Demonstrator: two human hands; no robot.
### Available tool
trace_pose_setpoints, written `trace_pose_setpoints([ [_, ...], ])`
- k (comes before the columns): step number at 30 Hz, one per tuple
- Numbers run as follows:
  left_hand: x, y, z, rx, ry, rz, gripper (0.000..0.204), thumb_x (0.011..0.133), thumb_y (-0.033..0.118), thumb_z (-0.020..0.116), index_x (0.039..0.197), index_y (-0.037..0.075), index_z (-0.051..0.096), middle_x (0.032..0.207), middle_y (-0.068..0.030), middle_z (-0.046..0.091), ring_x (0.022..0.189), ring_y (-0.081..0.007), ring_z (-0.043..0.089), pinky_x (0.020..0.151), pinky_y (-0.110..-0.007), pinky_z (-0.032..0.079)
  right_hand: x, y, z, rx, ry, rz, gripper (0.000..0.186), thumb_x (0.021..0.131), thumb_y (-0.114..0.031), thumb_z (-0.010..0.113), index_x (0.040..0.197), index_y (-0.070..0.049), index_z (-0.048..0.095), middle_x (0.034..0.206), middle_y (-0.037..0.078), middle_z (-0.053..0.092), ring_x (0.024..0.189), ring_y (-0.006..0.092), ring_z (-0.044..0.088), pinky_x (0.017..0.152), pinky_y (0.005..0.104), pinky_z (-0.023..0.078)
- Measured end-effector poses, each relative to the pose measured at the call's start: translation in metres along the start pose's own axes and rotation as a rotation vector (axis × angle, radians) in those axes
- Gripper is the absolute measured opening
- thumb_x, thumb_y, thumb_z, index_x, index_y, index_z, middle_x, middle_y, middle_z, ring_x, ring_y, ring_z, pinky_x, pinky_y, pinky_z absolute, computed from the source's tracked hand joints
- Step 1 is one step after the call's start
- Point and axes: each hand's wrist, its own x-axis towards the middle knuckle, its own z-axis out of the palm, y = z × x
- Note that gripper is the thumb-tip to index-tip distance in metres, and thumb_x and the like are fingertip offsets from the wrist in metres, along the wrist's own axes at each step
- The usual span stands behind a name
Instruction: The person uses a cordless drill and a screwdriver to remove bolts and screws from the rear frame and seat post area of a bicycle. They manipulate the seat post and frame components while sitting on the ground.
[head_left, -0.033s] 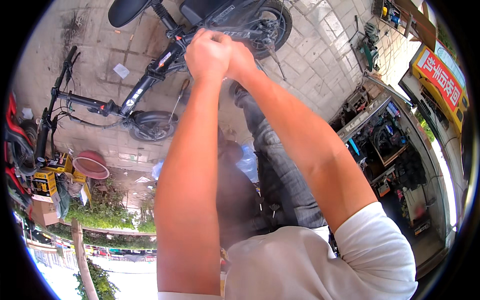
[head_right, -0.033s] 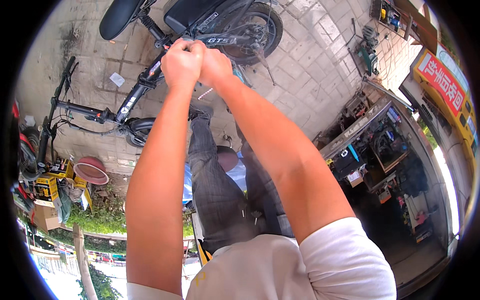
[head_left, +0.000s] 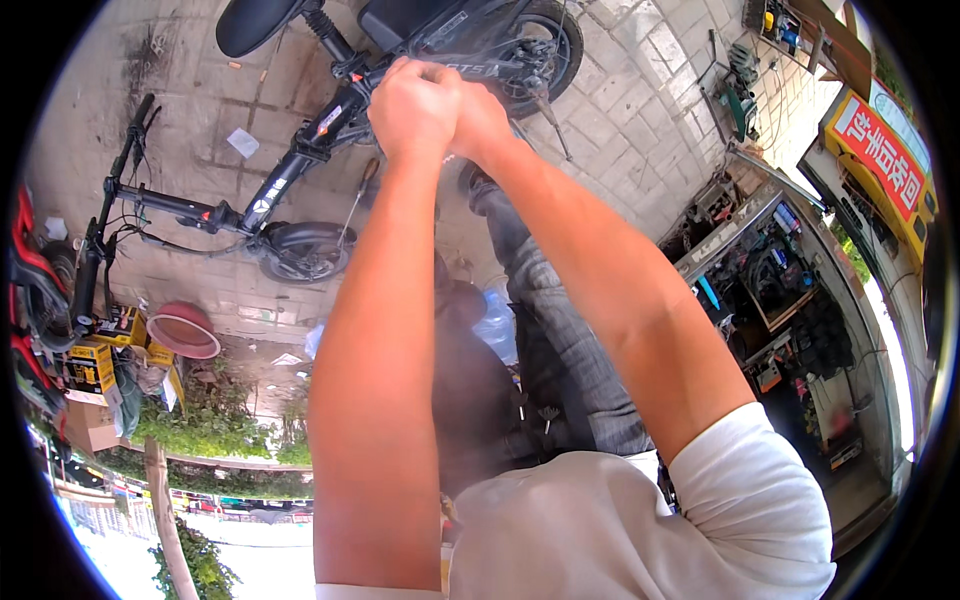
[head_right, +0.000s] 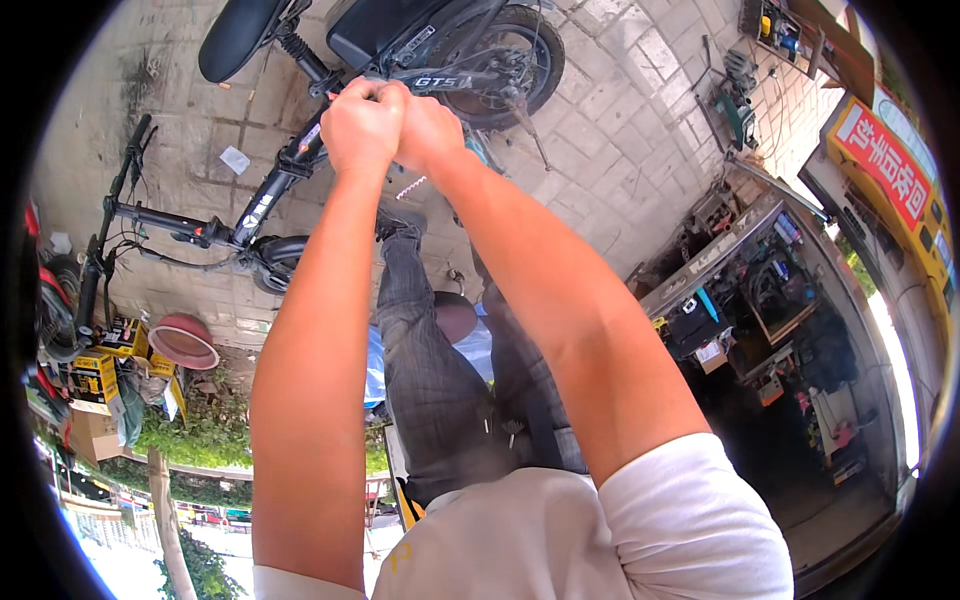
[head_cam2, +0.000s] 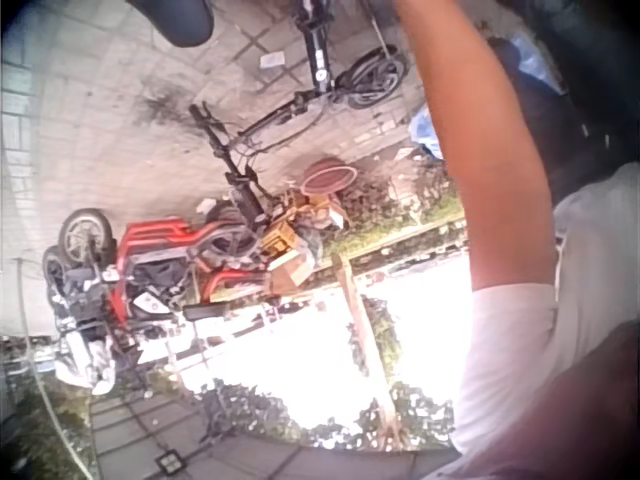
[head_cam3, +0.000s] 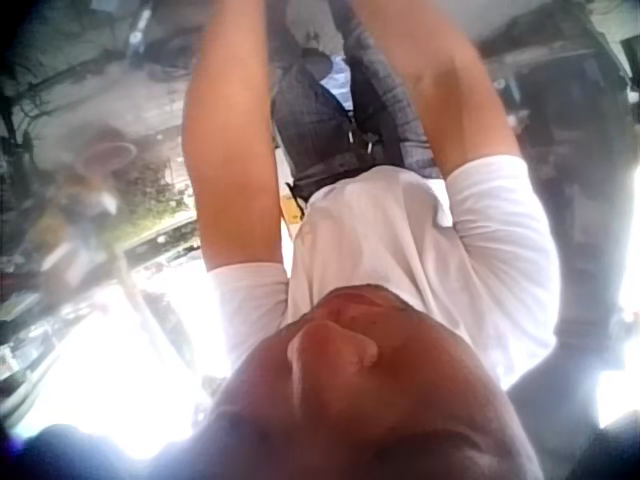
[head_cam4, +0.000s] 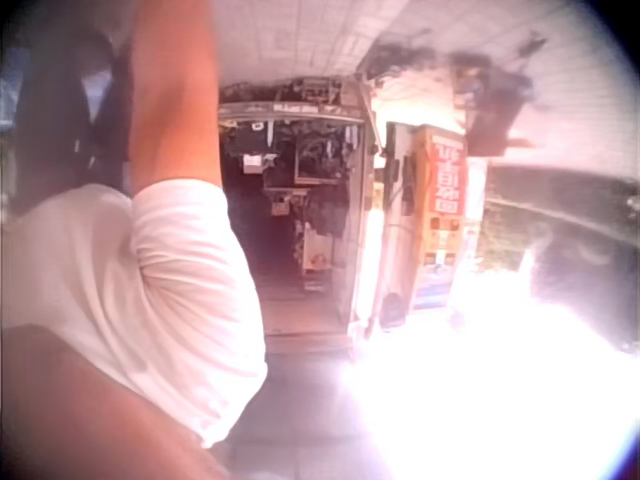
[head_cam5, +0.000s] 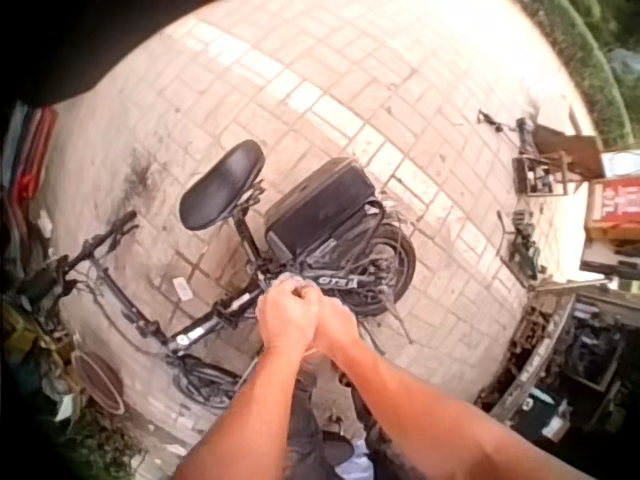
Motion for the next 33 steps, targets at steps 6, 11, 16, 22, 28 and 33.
trace_pose_setpoints([
  [6, 0.009, 0.012, -0.011, -0.026, 0.040, -0.051, 0.024, 0.079, 0.030, 0.065, 0.080, 0.008, 0.075, 0.096, -0.0102, 0.075, 0.088, -0.0380, 0.071, 0.083, -0.045, 0.057, 0.006, -0.012, -0.018, -0.073, -0.036, -0.005, 0.056, 0.081, -0.036, 0.071, 0.127, -0.010, 0.054, 0.108, 0.020, 0.073, 0.107, 0.0401, 0.068, 0.090, 0.0487, 0.054],
  [11, 0.006, 0.006, -0.005, -0.070, 0.065, -0.048, 0.026, 0.079, 0.031, 0.065, 0.081, 0.008, 0.077, 0.103, -0.0160, 0.075, 0.104, -0.0372, 0.070, 0.091, -0.045, 0.055, 0.002, -0.014, -0.022, -0.063, -0.082, 0.025, 0.059, 0.082, -0.033, 0.070, 0.132, -0.009, 0.051, 0.107, 0.020, 0.073, 0.108, 0.0390, 0.068, 0.090, 0.0484, 0.054],
  [16, 0.002, -0.007, 0.001, -0.099, 0.101, -0.033, 0.026, 0.079, 0.030, 0.064, 0.081, 0.008, 0.078, 0.110, -0.0209, 0.073, 0.114, -0.0363, 0.067, 0.097, -0.045, 0.054, -0.001, -0.015, -0.017, -0.071, -0.044, 0.000, 0.069, 0.082, -0.029, 0.070, 0.142, -0.007, 0.045, 0.106, 0.020, 0.073, 0.107, 0.0375, 0.068, 0.090, 0.0482, 0.053],
  [22, 0.002, -0.017, 0.001, -0.101, 0.105, 0.013, 0.026, 0.078, 0.029, 0.062, 0.082, 0.009, 0.079, 0.114, -0.0225, 0.072, 0.113, -0.0367, 0.068, 0.098, -0.045, 0.054, -0.004, -0.018, -0.010, -0.061, -0.024, 0.028, 0.071, 0.081, -0.025, 0.070, 0.144, -0.007, 0.044, 0.109, 0.020, 0.072, 0.108, 0.0367, 0.068, 0.092, 0.0472, 0.053],
  [28, 0.002, -0.018, 0.006, -0.078, 0.130, 0.076, 0.024, 0.077, 0.027, 0.063, 0.083, 0.010, 0.080, 0.115, -0.0226, 0.072, 0.110, -0.0366, 0.069, 0.096, -0.044, 0.055, -0.005, -0.014, -0.008, -0.059, -0.020, 0.039, 0.076, 0.081, -0.025, 0.069, 0.149, -0.009, 0.040, 0.112, 0.020, 0.072, 0.109, 0.0368, 0.068, 0.093, 0.0474, 0.053],
  [33, 0.002, -0.023, 0.004, -0.082, 0.139, 0.112, 0.023, 0.077, 0.025, 0.064, 0.083, 0.009, 0.079, 0.114, -0.0235, 0.072, 0.106, -0.0372, 0.070, 0.094, -0.044, 0.056, -0.005, -0.016, -0.004, -0.057, -0.037, 0.064, 0.081, 0.082, -0.027, 0.068, 0.154, -0.009, 0.036, 0.113, 0.019, 0.072, 0.109, 0.0365, 0.068, 0.094, 0.0468, 0.052],
])
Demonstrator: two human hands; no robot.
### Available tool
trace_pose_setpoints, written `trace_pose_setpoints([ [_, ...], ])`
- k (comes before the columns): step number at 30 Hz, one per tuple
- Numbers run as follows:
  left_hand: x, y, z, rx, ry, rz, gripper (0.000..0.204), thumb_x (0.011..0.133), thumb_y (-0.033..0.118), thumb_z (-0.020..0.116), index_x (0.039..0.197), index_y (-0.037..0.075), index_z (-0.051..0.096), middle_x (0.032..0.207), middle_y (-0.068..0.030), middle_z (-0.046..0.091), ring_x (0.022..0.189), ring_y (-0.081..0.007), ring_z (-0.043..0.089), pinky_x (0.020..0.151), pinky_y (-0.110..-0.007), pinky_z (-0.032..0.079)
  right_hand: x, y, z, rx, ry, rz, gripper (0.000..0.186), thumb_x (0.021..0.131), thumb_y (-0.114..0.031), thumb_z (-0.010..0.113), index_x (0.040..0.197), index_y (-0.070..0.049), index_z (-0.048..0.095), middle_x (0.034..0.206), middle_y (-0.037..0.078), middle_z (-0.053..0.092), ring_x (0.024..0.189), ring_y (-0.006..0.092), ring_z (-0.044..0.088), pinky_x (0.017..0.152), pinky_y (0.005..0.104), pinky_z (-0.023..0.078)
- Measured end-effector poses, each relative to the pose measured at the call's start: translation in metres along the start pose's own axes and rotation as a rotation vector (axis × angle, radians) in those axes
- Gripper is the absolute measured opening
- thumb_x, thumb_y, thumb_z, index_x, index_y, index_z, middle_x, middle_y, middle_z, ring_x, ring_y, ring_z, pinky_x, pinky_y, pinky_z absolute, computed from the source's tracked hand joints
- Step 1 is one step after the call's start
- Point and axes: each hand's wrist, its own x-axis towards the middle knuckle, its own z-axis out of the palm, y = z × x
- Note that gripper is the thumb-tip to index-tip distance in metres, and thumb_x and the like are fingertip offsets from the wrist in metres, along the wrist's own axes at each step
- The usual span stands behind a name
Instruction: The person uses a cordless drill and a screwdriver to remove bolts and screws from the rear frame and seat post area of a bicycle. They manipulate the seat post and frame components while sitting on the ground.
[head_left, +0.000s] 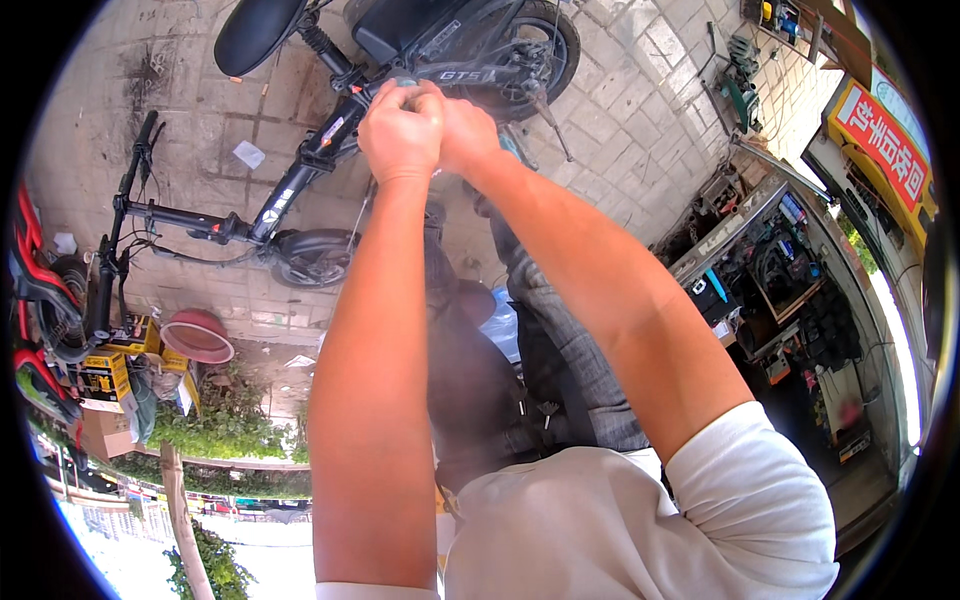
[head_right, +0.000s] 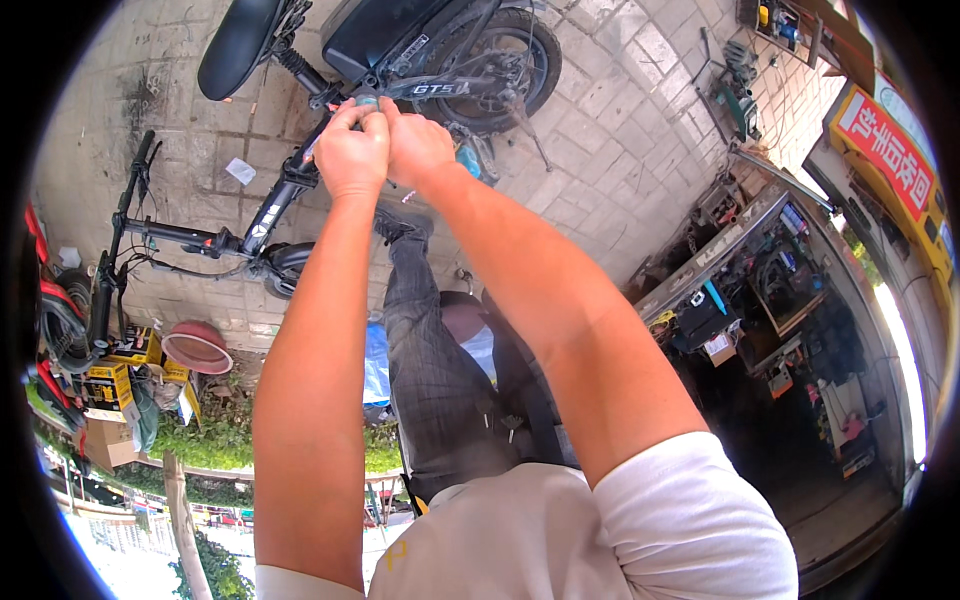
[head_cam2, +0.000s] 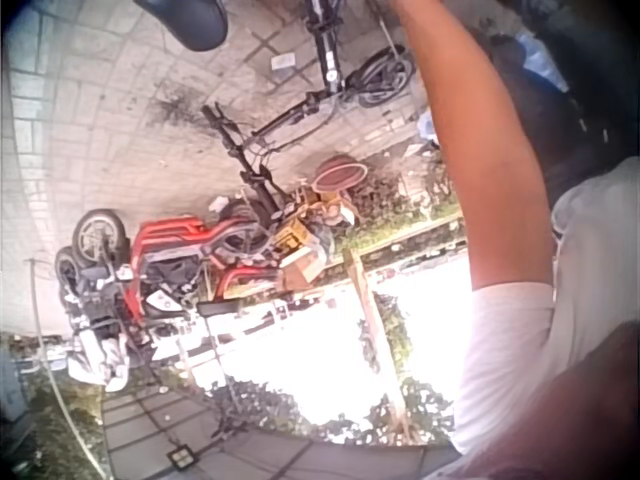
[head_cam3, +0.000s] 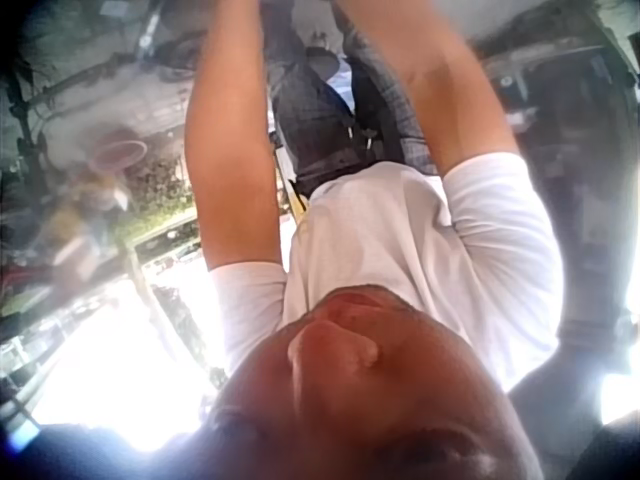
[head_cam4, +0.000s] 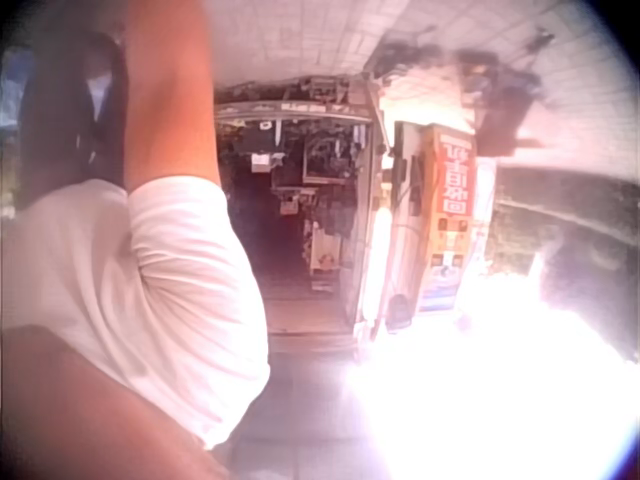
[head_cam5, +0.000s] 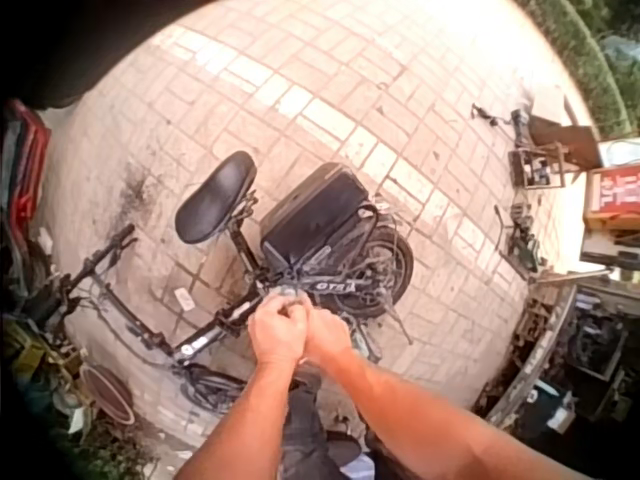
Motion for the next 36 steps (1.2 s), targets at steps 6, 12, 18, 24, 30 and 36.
trace_pose_setpoints([
  [6, 0.0003, -0.0025, -0.0043, -0.005, -0.011, 0.007, 0.022, 0.077, 0.024, 0.064, 0.082, 0.009, 0.079, 0.112, -0.0230, 0.072, 0.108, -0.0361, 0.070, 0.093, -0.043, 0.056, -0.0009, -0.0027, 0.0058, 0.028, 0.009, 0.001, 0.081, 0.083, -0.028, 0.067, 0.154, -0.006, 0.036, 0.115, 0.019, 0.071, 0.111, 0.0357, 0.068, 0.095, 0.0460, 0.052],
  [12, -0.0027, -0.0048, -0.0024, -0.008, 0.020, 0.033, 0.022, 0.076, 0.023, 0.064, 0.081, 0.007, 0.078, 0.109, -0.0229, 0.073, 0.109, -0.0357, 0.070, 0.093, -0.042, 0.056, -0.0005, 0.0012, 0.0102, -0.004, 0.082, -0.046, 0.080, 0.082, -0.028, 0.068, 0.152, -0.005, 0.038, 0.112, 0.019, 0.072, 0.109, 0.0355, 0.068, 0.093, 0.0463, 0.052],
  [18, -0.0009, -0.0040, -0.0024, -0.017, 0.019, 0.026, 0.023, 0.076, 0.023, 0.063, 0.082, 0.007, 0.078, 0.109, -0.0235, 0.073, 0.109, -0.0357, 0.069, 0.094, -0.042, 0.056, -0.0007, -0.0005, 0.0081, 0.003, 0.046, -0.016, 0.078, 0.082, -0.027, 0.068, 0.151, -0.006, 0.039, 0.113, 0.019, 0.071, 0.108, 0.0358, 0.068, 0.092, 0.0472, 0.053],
  [24, 0.0000, 0.0007, -0.0042, -0.009, 0.008, 0.001, 0.025, 0.077, 0.025, 0.062, 0.082, 0.007, 0.078, 0.112, -0.0239, 0.072, 0.112, -0.0361, 0.068, 0.096, -0.043, 0.055, 0.0003, -0.0008, 0.0044, -0.003, 0.043, -0.019, 0.077, 0.082, -0.027, 0.068, 0.151, -0.007, 0.039, 0.113, 0.019, 0.071, 0.108, 0.0371, 0.068, 0.091, 0.0477, 0.053],
  [30, -0.0018, 0.0011, -0.0037, -0.028, -0.011, -0.028, 0.024, 0.077, 0.024, 0.062, 0.081, 0.007, 0.078, 0.110, -0.0225, 0.073, 0.114, -0.0357, 0.068, 0.095, -0.043, 0.055, 0.0012, 0.0016, 0.0060, -0.006, 0.046, -0.026, 0.075, 0.083, -0.027, 0.067, 0.150, -0.008, 0.039, 0.111, 0.019, 0.072, 0.106, 0.0370, 0.069, 0.090, 0.0482, 0.053],
  [36, -0.0004, 0.0011, -0.0048, -0.020, 0.007, -0.005, 0.023, 0.077, 0.024, 0.062, 0.081, 0.007, 0.078, 0.110, -0.0231, 0.073, 0.112, -0.0359, 0.068, 0.095, -0.043, 0.055, 0.0003, -0.0006, 0.0049, 0.004, 0.052, -0.027, 0.074, 0.083, -0.026, 0.066, 0.149, -0.007, 0.040, 0.108, 0.020, 0.072, 0.105, 0.0374, 0.069, 0.090, 0.0485, 0.053],
])
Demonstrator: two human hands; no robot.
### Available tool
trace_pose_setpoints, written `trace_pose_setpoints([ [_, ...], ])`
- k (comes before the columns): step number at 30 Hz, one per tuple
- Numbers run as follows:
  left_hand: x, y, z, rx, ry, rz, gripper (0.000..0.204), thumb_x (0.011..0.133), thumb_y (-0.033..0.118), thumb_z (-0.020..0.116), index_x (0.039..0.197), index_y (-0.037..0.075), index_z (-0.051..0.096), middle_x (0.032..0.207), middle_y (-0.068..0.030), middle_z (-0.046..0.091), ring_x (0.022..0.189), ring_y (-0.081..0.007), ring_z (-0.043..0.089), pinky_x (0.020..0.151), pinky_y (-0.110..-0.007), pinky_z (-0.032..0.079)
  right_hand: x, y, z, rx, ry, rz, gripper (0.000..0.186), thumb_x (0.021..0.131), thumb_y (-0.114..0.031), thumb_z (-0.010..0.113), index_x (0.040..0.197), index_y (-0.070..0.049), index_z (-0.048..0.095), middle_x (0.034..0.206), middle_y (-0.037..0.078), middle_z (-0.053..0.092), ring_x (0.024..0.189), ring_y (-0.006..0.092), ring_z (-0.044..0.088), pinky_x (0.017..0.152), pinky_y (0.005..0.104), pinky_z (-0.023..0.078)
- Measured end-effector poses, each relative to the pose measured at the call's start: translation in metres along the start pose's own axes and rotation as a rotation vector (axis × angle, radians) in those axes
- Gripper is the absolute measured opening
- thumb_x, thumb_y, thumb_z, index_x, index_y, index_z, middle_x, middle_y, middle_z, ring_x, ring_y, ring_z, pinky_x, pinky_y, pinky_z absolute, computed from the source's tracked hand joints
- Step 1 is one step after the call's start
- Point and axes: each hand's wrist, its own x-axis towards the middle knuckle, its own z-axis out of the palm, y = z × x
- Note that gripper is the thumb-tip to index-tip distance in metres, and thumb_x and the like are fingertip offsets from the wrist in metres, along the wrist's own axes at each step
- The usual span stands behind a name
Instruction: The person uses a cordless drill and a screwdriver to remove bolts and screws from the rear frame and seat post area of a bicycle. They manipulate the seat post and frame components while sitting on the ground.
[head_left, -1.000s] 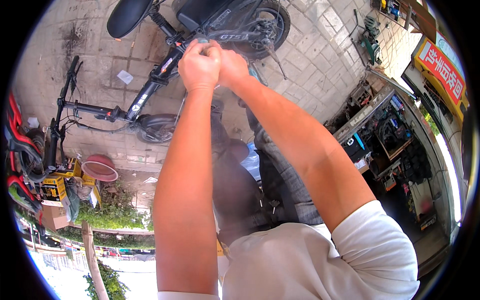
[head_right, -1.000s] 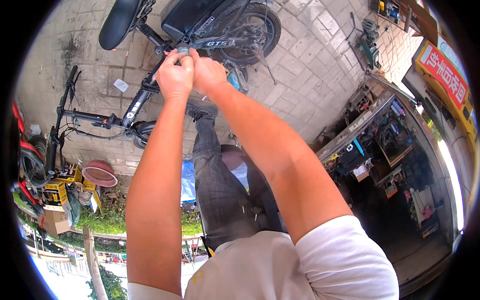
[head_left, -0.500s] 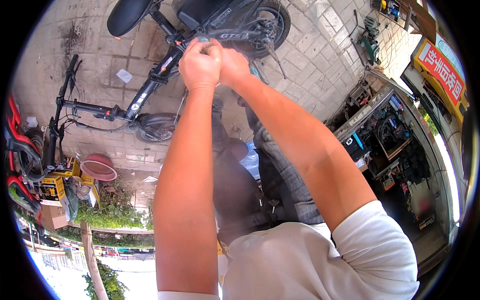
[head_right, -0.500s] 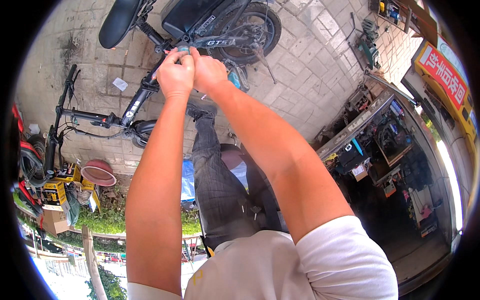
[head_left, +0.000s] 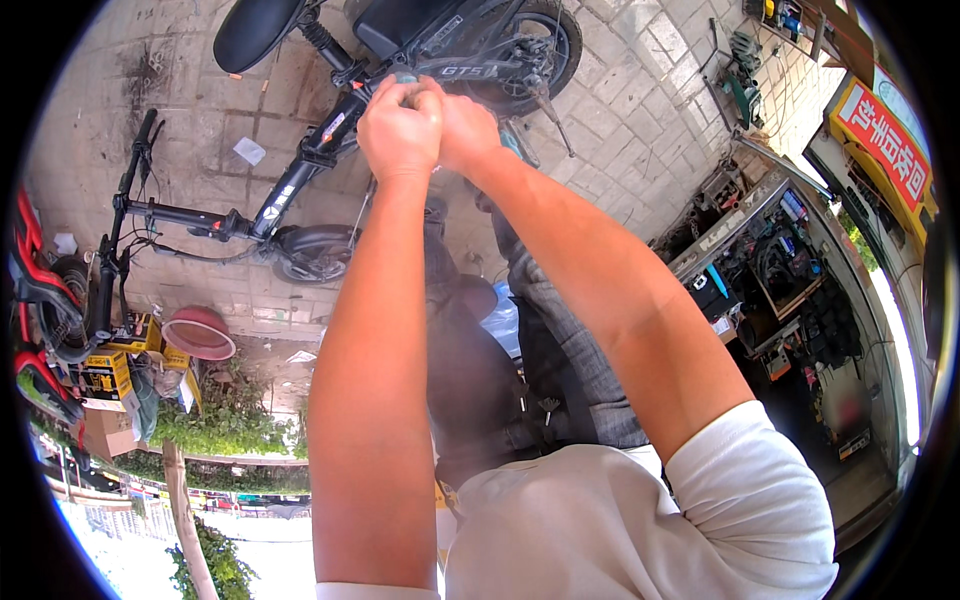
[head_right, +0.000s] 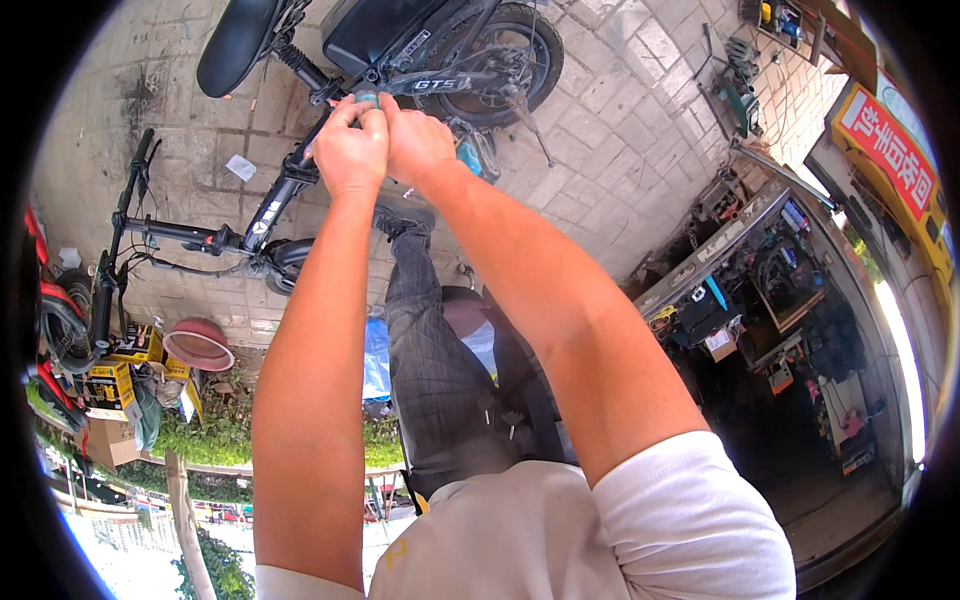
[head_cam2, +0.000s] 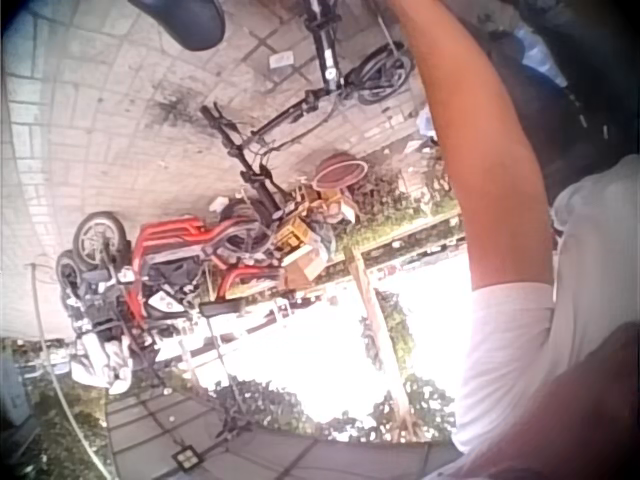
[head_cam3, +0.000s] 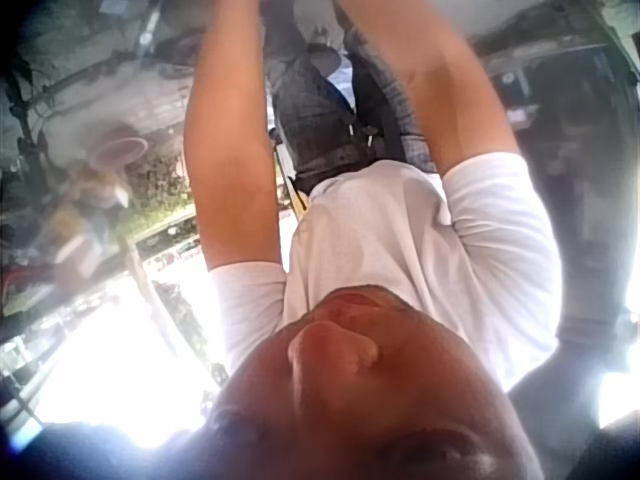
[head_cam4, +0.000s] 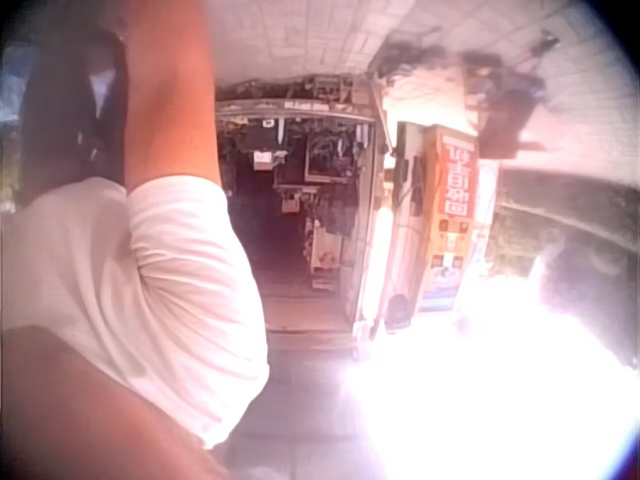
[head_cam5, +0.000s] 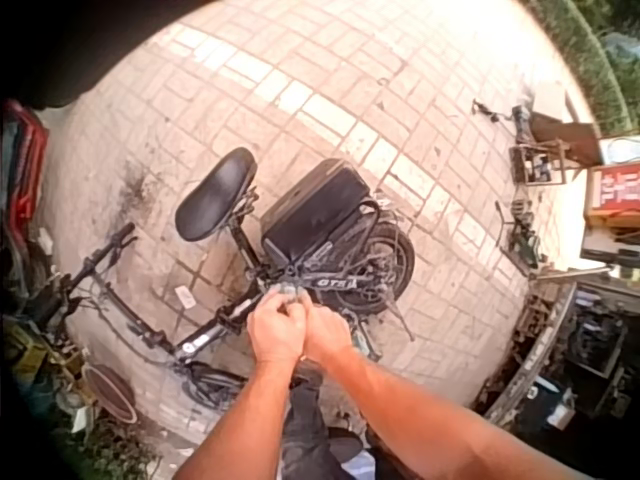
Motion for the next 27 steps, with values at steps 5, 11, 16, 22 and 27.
trace_pose_setpoints([
  [5, 0.003, 0.001, 0.001, 0.010, -0.003, 0.001, 0.023, 0.078, 0.024, 0.062, 0.082, 0.009, 0.079, 0.112, -0.0235, 0.072, 0.109, -0.0370, 0.069, 0.095, -0.043, 0.055, 0.001, -0.003, -0.004, -0.011, -0.008, 0.012, 0.073, 0.083, -0.026, 0.067, 0.148, -0.006, 0.041, 0.107, 0.021, 0.072, 0.105, 0.0383, 0.069, 0.090, 0.0487, 0.054],
  [11, 0.004, 0.000, 0.000, 0.011, -0.012, -0.017, 0.023, 0.078, 0.025, 0.063, 0.082, 0.009, 0.079, 0.111, -0.0230, 0.073, 0.110, -0.0363, 0.069, 0.095, -0.043, 0.055, 0.001, -0.003, -0.005, -0.013, -0.020, 0.003, 0.071, 0.083, -0.027, 0.067, 0.147, -0.007, 0.041, 0.109, 0.021, 0.072, 0.105, 0.0392, 0.069, 0.090, 0.0487, 0.054],
  [16, 0.001, -0.001, 0.002, -0.001, 0.012, 0.014, 0.023, 0.078, 0.023, 0.063, 0.081, 0.007, 0.078, 0.108, -0.0214, 0.074, 0.112, -0.0354, 0.069, 0.094, -0.043, 0.055, 0.001, -0.001, -0.002, -0.012, -0.010, 0.004, 0.074, 0.084, -0.028, 0.066, 0.150, -0.008, 0.039, 0.112, 0.020, 0.072, 0.106, 0.0386, 0.069, 0.090, 0.0485, 0.053],
  [22, -0.001, -0.007, -0.002, -0.024, 0.012, 0.038, 0.021, 0.076, 0.021, 0.063, 0.081, 0.006, 0.078, 0.104, -0.0209, 0.074, 0.111, -0.0346, 0.069, 0.093, -0.042, 0.056, 0.000, -0.002, 0.004, -0.013, -0.031, 0.022, 0.077, 0.085, -0.028, 0.066, 0.153, -0.007, 0.036, 0.116, 0.020, 0.071, 0.109, 0.0364, 0.068, 0.092, 0.0473, 0.053],
  [27, -0.004, -0.012, -0.002, -0.018, 0.019, 0.052, 0.021, 0.075, 0.021, 0.063, 0.081, 0.007, 0.078, 0.106, -0.0211, 0.074, 0.111, -0.0347, 0.069, 0.093, -0.042, 0.056, -0.002, -0.002, 0.008, -0.021, -0.012, 0.000, 0.078, 0.084, -0.029, 0.065, 0.153, -0.005, 0.036, 0.118, 0.019, 0.070, 0.109, 0.0344, 0.068, 0.092, 0.0460, 0.053],
])
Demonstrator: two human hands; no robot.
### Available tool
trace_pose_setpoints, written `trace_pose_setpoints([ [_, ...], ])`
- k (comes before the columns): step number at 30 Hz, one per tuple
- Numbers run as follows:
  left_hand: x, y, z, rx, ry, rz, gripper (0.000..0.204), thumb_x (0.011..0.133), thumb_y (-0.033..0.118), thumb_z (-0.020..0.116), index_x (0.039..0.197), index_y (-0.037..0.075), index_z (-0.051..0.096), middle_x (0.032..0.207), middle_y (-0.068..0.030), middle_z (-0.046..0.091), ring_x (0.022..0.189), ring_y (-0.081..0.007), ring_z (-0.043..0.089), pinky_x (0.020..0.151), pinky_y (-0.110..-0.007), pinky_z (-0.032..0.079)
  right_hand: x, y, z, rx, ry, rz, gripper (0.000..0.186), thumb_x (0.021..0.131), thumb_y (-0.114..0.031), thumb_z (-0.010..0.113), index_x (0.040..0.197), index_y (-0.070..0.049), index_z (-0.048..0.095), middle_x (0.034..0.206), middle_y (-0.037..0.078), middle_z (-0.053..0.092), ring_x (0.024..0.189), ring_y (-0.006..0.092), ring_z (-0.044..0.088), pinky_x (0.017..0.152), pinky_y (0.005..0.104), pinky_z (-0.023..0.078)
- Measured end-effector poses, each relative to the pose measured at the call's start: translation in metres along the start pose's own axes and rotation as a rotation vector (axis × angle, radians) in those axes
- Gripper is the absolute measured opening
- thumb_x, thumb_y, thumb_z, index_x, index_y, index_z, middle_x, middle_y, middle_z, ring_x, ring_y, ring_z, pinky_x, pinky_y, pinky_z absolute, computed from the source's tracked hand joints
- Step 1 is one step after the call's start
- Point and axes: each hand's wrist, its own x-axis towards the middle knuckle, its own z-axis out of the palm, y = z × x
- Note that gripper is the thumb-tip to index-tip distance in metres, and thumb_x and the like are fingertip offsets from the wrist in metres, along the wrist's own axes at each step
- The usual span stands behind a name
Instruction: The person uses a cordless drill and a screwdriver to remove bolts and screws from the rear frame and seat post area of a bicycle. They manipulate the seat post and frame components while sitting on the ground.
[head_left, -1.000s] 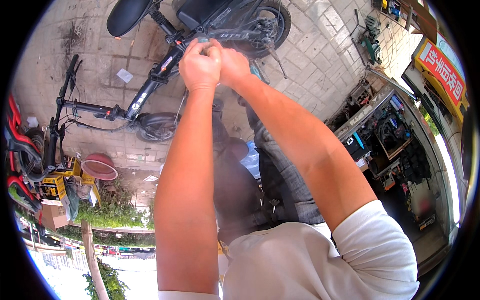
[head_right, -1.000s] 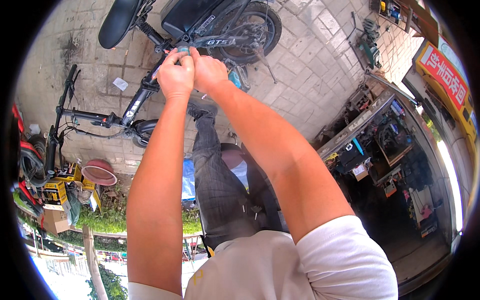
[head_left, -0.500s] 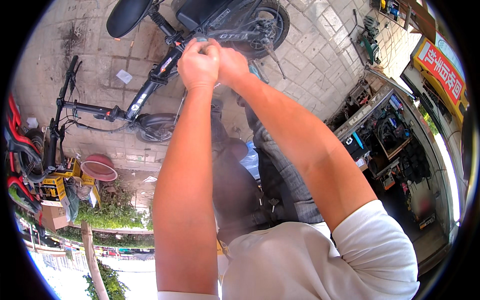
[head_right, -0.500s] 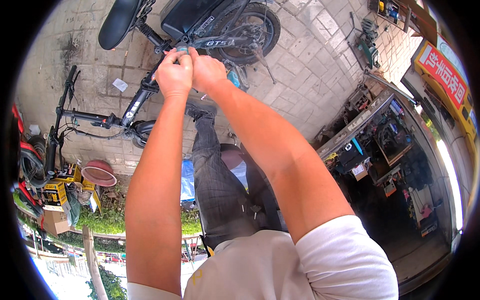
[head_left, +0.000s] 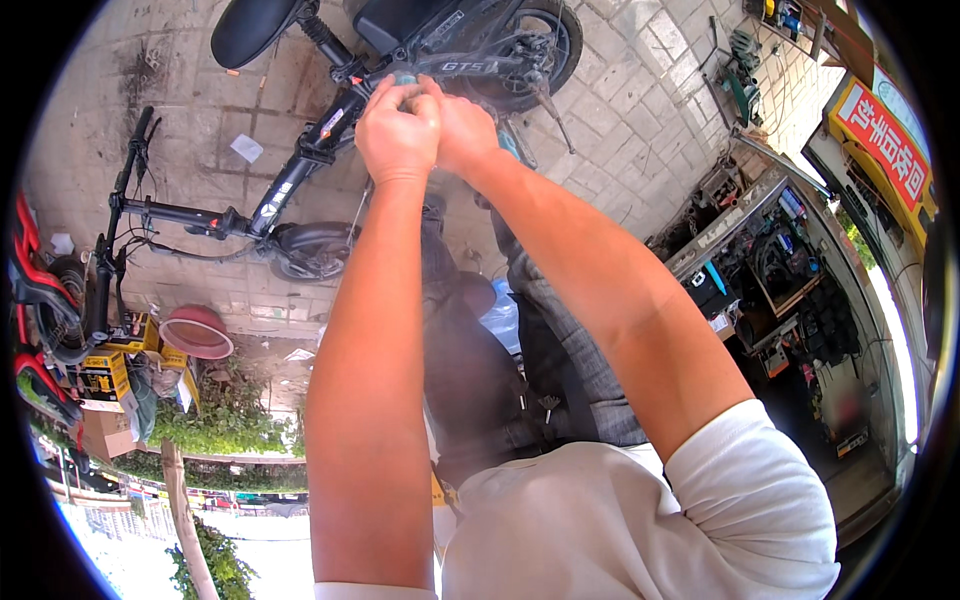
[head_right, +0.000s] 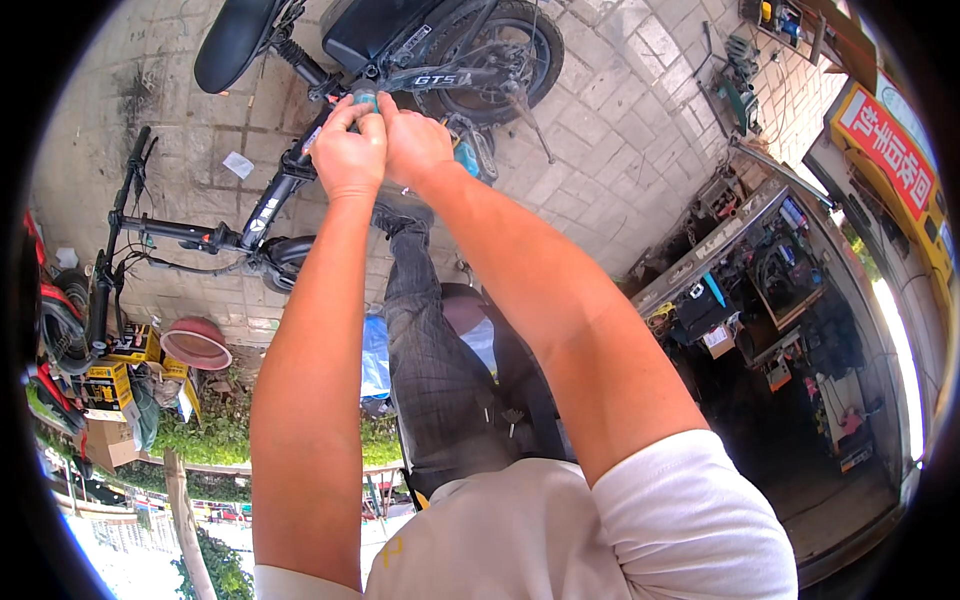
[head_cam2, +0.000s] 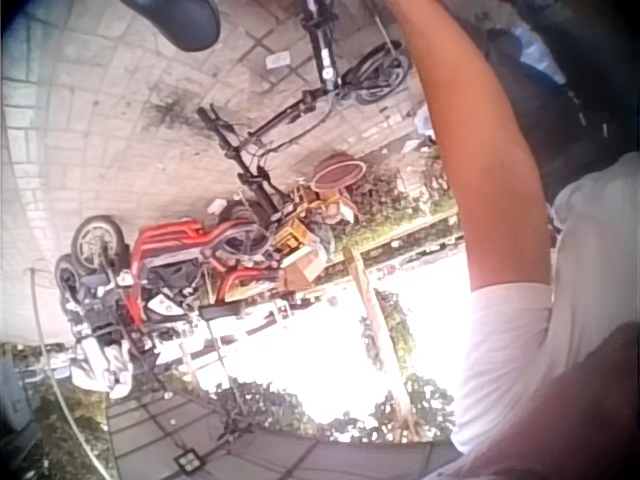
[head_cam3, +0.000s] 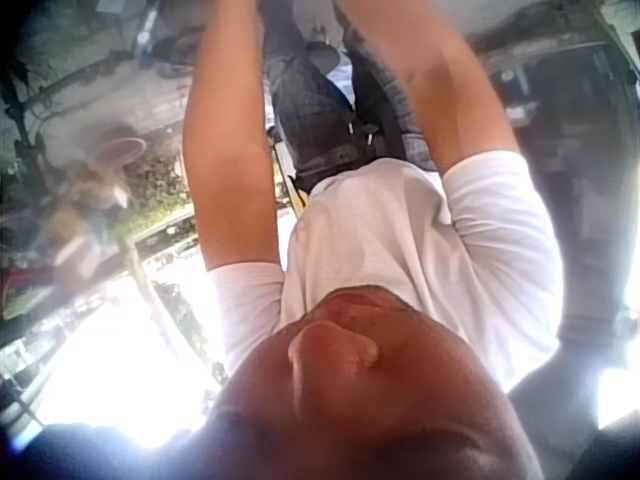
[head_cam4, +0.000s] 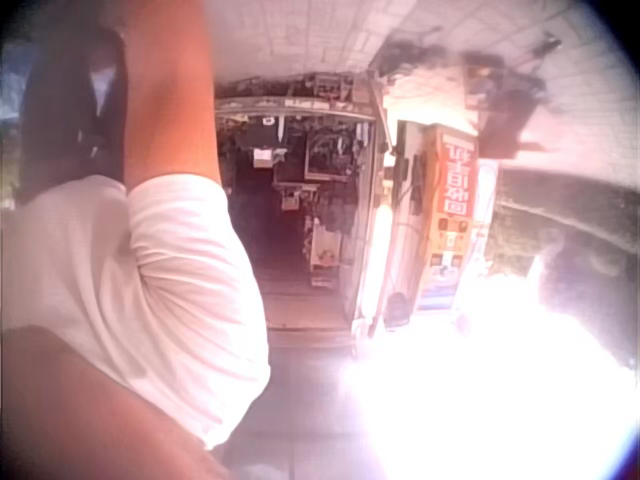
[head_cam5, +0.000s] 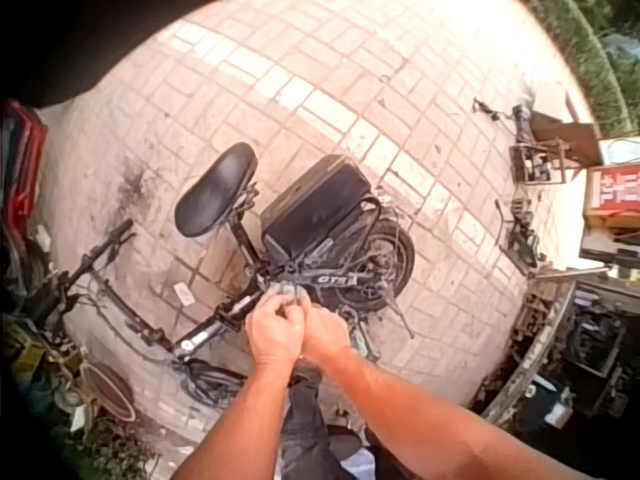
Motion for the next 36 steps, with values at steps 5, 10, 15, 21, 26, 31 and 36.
trace_pose_setpoints([
  [5, 0.001, 0.000, 0.002, 0.015, -0.008, -0.013, 0.021, 0.076, 0.022, 0.063, 0.082, 0.008, 0.078, 0.110, -0.0217, 0.073, 0.111, -0.0345, 0.069, 0.094, -0.042, 0.056, 0.001, 0.001, -0.001, -0.009, -0.008, 0.008, 0.079, 0.083, -0.028, 0.066, 0.152, -0.004, 0.037, 0.114, 0.019, 0.071, 0.108, 0.0352, 0.069, 0.092, 0.0459, 0.053],
  [10, 0.003, 0.001, 0.001, 0.011, -0.031, -0.032, 0.022, 0.076, 0.023, 0.063, 0.082, 0.008, 0.078, 0.112, -0.0222, 0.073, 0.111, -0.0342, 0.069, 0.095, -0.042, 0.055, 0.003, 0.002, 0.000, 0.019, 0.008, 0.008, 0.079, 0.082, -0.028, 0.066, 0.153, -0.006, 0.037, 0.115, 0.019, 0.071, 0.108, 0.0351, 0.069, 0.092, 0.0463, 0.053],
  [15, -0.005, 0.003, 0.007, 0.037, -0.011, 0.003, 0.022, 0.076, 0.024, 0.064, 0.082, 0.008, 0.078, 0.112, -0.0224, 0.073, 0.111, -0.0341, 0.069, 0.093, -0.043, 0.056, 0.004, 0.015, 0.010, 0.058, 0.018, 0.013, 0.080, 0.082, -0.030, 0.067, 0.154, -0.011, 0.037, 0.117, 0.019, 0.071, 0.111, 0.0348, 0.068, 0.094, 0.0475, 0.052],
  [21, -0.009, 0.002, 0.010, 0.087, 0.004, 0.081, 0.021, 0.076, 0.023, 0.066, 0.084, 0.009, 0.078, 0.113, -0.0233, 0.072, 0.110, -0.0356, 0.069, 0.091, -0.044, 0.057, 0.009, 0.027, 0.025, 0.050, 0.035, -0.033, 0.083, 0.081, -0.033, 0.068, 0.155, -0.013, 0.036, 0.119, 0.018, 0.071, 0.113, 0.0349, 0.067, 0.100, 0.0487, 0.049],
  [26, -0.007, 0.008, 0.015, 0.132, -0.002, 0.109, 0.018, 0.076, 0.023, 0.067, 0.081, 0.011, 0.078, 0.110, -0.0234, 0.073, 0.109, -0.0358, 0.070, 0.091, -0.044, 0.057, 0.006, 0.027, 0.017, 0.111, 0.032, -0.001, 0.083, 0.080, -0.033, 0.068, 0.154, -0.011, 0.039, 0.117, 0.019, 0.072, 0.112, 0.0346, 0.068, 0.099, 0.0474, 0.050],
  [31, 0.004, 0.014, 0.010, 0.131, -0.064, 0.088, 0.018, 0.077, 0.023, 0.066, 0.081, 0.012, 0.079, 0.111, -0.0224, 0.073, 0.107, -0.0356, 0.070, 0.090, -0.043, 0.057, 0.004, 0.014, 0.001, 0.153, -0.016, 0.037, 0.084, 0.079, -0.033, 0.070, 0.153, -0.008, 0.040, 0.114, 0.019, 0.072, 0.109, 0.0359, 0.068, 0.096, 0.0460, 0.053],
  [36, 0.011, 0.005, -0.009, 0.052, -0.071, -0.009, 0.022, 0.077, 0.022, 0.064, 0.085, 0.009, 0.079, 0.115, -0.0221, 0.072, 0.104, -0.0366, 0.071, 0.091, -0.041, 0.057, 0.004, -0.005, 0.003, 0.115, 0.015, 0.016, 0.084, 0.077, -0.028, 0.073, 0.150, -0.004, 0.039, 0.112, 0.021, 0.072, 0.107, 0.0358, 0.069, 0.092, 0.0454, 0.054],
])
